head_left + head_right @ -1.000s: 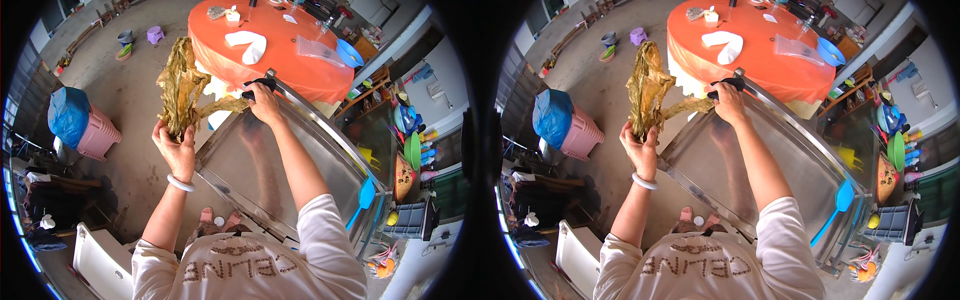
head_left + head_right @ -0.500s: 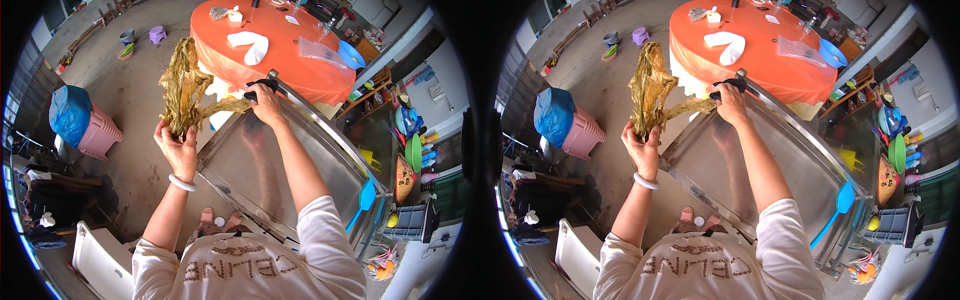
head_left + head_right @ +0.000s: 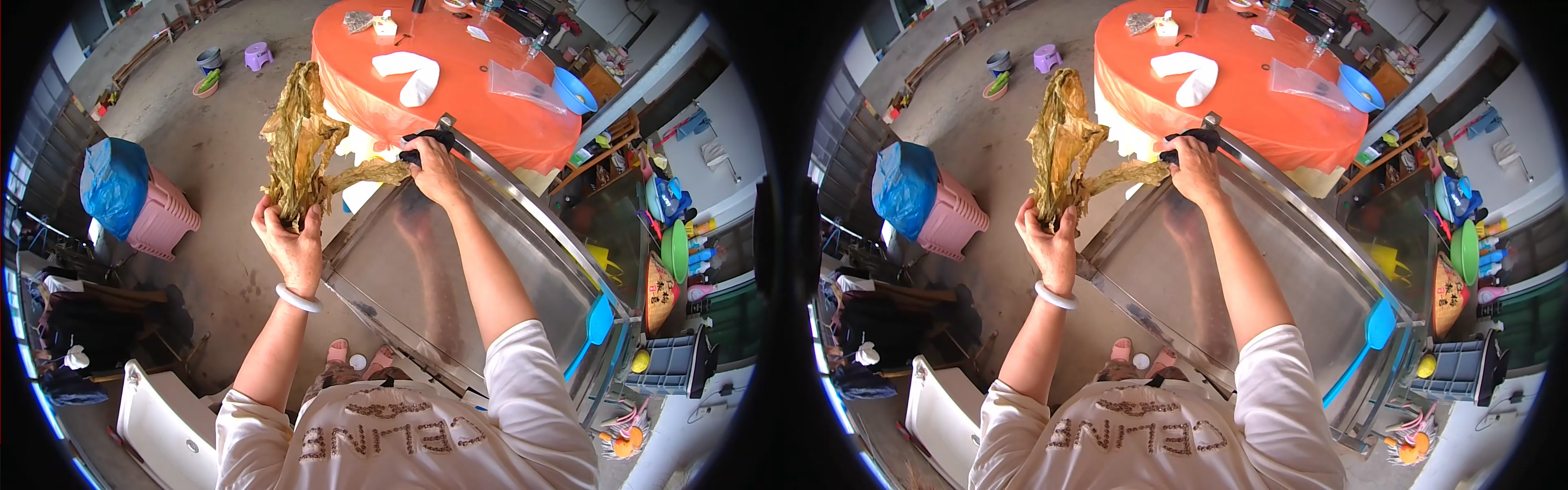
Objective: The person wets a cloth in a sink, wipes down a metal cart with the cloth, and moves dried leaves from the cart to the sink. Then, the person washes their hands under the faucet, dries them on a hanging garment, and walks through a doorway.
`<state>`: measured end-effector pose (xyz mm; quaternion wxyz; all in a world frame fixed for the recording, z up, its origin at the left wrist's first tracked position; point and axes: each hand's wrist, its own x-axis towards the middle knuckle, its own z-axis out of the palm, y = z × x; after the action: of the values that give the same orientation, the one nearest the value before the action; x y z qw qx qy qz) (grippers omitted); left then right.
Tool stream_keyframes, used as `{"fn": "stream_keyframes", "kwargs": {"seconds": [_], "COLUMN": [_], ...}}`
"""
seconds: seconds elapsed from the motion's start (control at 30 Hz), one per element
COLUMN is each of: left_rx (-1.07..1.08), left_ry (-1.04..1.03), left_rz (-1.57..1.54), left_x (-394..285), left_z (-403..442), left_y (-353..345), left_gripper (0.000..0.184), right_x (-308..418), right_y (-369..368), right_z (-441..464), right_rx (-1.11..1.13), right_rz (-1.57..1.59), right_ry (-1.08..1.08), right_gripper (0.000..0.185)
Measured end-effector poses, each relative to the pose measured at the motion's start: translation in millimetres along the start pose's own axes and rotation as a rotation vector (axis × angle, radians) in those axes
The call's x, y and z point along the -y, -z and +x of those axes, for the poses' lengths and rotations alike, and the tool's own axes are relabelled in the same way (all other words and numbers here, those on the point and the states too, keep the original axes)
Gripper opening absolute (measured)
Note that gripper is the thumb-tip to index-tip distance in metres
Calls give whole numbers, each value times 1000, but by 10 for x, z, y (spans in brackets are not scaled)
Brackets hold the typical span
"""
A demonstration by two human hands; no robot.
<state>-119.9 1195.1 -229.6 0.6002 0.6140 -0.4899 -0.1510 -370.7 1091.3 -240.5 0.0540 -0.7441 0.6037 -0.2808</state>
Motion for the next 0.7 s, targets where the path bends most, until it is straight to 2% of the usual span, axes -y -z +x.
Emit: {"fn": "stream_keyframes", "kwargs": {"seconds": [0.5, 0.6, 0.7], "left_rx": [-23, -6, -26], "left_ry": [-33, 2, -30], "left_rz": [36, 19, 49], "left_x": [22, -39, 7], "left_z": [-8, 1, -12], "left_y": [-5, 14, -1], "left_gripper": [53, 44, 54], "right_x": [36, 27, 25], "right_y": [17, 14, 7], "right_z": [-15, -12, -13], "right_rx": [-6, 1, -2], "right_rz": [30, 30, 27], "right_ry": [-16, -18, -17], "right_gripper": [35, 35, 36]}}
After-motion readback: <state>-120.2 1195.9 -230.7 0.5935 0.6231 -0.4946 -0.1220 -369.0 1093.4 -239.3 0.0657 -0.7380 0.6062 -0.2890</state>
